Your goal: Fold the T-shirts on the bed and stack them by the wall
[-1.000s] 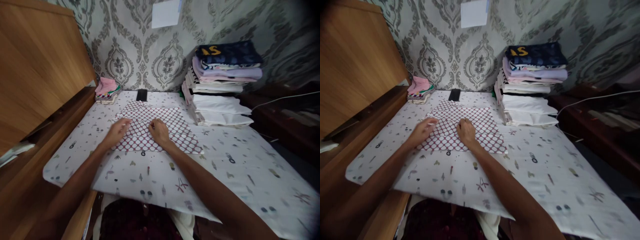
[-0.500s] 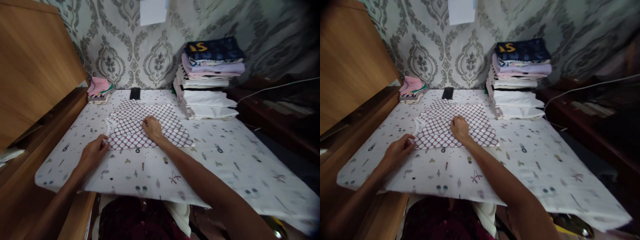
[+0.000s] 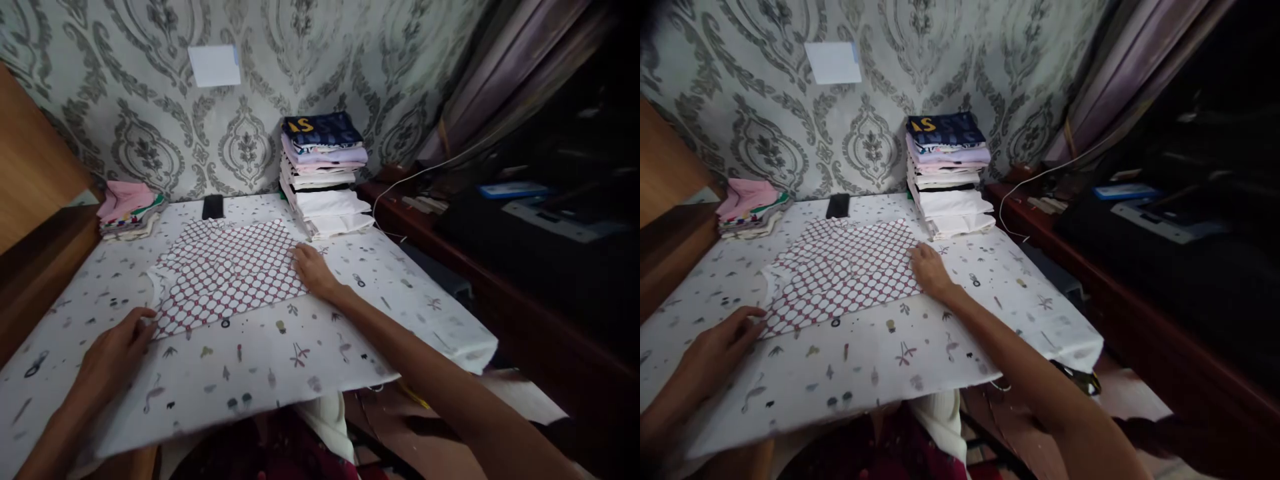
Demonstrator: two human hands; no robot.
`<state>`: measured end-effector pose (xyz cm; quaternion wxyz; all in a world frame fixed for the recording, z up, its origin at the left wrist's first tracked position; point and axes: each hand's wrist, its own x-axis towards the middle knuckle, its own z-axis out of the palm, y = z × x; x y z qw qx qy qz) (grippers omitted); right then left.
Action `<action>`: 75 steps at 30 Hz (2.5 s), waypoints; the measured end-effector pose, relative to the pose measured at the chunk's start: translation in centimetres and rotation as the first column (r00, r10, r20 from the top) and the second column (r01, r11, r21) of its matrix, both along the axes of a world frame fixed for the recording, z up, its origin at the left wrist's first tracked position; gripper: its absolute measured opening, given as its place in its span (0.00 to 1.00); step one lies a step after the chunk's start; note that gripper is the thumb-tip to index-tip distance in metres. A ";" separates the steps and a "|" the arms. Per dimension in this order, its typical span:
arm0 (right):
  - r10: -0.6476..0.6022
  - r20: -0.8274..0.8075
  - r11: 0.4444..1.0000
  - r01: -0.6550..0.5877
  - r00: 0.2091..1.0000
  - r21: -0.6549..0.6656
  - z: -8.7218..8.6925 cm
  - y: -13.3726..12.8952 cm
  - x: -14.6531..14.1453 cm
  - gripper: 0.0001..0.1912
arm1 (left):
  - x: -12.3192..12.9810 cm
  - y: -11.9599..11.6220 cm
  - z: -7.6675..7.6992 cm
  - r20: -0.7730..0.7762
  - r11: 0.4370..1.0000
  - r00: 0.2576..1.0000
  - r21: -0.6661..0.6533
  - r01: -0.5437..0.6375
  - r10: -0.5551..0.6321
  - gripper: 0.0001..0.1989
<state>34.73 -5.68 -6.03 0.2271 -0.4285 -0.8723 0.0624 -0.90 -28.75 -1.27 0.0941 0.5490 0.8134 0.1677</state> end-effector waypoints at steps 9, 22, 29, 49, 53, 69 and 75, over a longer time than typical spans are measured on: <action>-0.108 0.010 0.993 0.108 0.994 0.045 0.6 0.2 1.5 0.19 | 1.8 0.8 1.5 -0.444 0.976 0.886 0.095 0.197 -0.136 0.21; 0.199 0.078 0.980 -0.199 0.977 -0.005 1.9 0.1 -3.2 0.17 | 3.3 11.1 -2.3 -0.107 0.823 0.817 -0.030 0.567 -0.567 0.32; 0.052 0.167 0.998 -0.045 0.985 -0.046 3.8 9.2 -6.0 0.19 | -3.7 21.7 1.8 0.021 0.976 0.980 0.103 0.194 -0.197 0.23; -0.031 0.188 0.994 0.011 0.982 0.111 4.4 13.5 -5.6 0.10 | -6.7 22.5 5.3 0.419 0.922 0.842 0.327 0.209 -0.339 0.16; 0.055 0.250 0.976 -0.104 0.967 0.189 3.5 10.7 -3.3 0.10 | -5.4 14.9 4.9 0.212 0.871 0.845 0.146 0.469 -0.491 0.13; 0.044 0.350 0.993 -0.079 0.936 0.086 3.0 8.9 -2.9 0.15 | -3.0 9.5 0.4 -0.279 0.782 0.763 0.063 0.620 -0.582 0.16; 0.012 0.399 0.995 -0.052 0.917 0.090 3.1 8.3 -3.3 0.16 | -2.2 6.8 -0.7 -0.255 0.793 0.789 0.113 0.598 -0.559 0.17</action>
